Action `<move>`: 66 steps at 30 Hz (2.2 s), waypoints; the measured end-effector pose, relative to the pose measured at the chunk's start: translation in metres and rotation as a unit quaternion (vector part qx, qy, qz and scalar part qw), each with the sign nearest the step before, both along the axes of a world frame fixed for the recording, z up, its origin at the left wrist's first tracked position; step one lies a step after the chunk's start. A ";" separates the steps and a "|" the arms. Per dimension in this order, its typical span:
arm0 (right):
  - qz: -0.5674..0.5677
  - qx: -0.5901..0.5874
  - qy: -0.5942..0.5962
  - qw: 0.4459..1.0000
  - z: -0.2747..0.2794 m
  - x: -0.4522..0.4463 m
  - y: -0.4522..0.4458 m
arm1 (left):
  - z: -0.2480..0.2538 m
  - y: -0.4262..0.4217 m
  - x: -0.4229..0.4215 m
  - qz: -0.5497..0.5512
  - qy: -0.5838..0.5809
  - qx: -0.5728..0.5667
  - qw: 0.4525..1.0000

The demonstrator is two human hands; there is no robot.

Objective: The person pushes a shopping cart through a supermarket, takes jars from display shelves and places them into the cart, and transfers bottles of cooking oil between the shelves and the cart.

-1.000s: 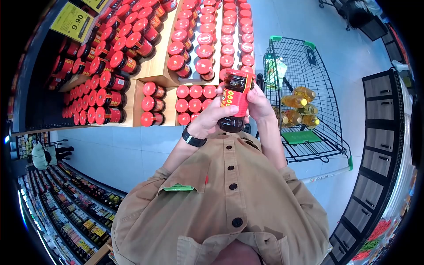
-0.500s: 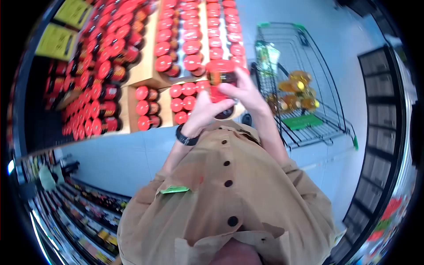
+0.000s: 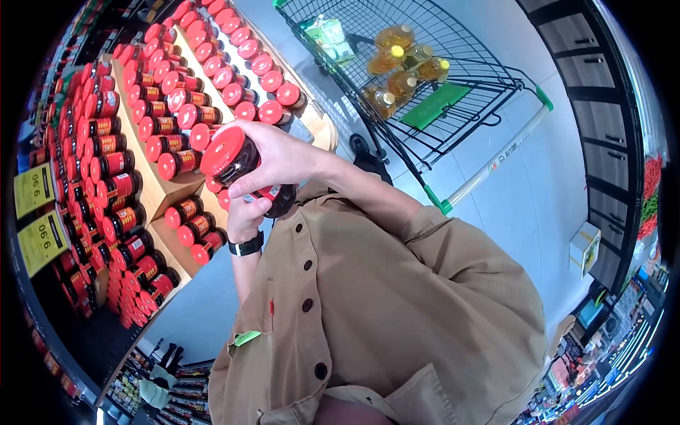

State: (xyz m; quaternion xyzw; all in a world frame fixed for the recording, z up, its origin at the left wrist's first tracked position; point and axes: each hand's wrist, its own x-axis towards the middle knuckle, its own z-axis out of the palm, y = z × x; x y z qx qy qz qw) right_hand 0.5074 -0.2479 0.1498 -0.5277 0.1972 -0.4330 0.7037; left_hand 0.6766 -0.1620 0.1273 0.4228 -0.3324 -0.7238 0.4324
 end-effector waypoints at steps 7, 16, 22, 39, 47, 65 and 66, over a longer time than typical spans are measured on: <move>-0.187 -0.049 0.130 0.973 0.000 -0.022 0.007 | -0.004 -0.026 -0.036 0.046 -0.254 -0.092 0.962; -0.173 0.004 0.149 0.974 0.001 -0.065 0.006 | 0.003 -0.044 -0.073 -0.012 -0.347 -0.138 0.927; -0.186 -0.068 0.225 0.954 -0.006 -0.134 0.006 | 0.009 -0.083 -0.107 -0.263 -0.263 -0.088 0.924; -0.317 0.019 0.597 0.737 -0.072 -0.326 -0.021 | -0.135 -0.145 -0.301 -0.317 -0.353 -0.260 0.841; -0.392 0.172 0.688 0.585 -0.244 -0.374 -0.103 | -0.216 -0.151 -0.262 -0.411 -0.552 -0.351 0.635; -0.513 0.476 0.561 0.442 -0.484 -0.350 -0.131 | -0.240 -0.162 -0.264 -0.365 -0.529 -0.345 0.684; -0.504 0.477 0.568 0.442 -0.488 -0.350 -0.133 | -0.242 -0.161 -0.264 -0.362 -0.529 -0.346 0.685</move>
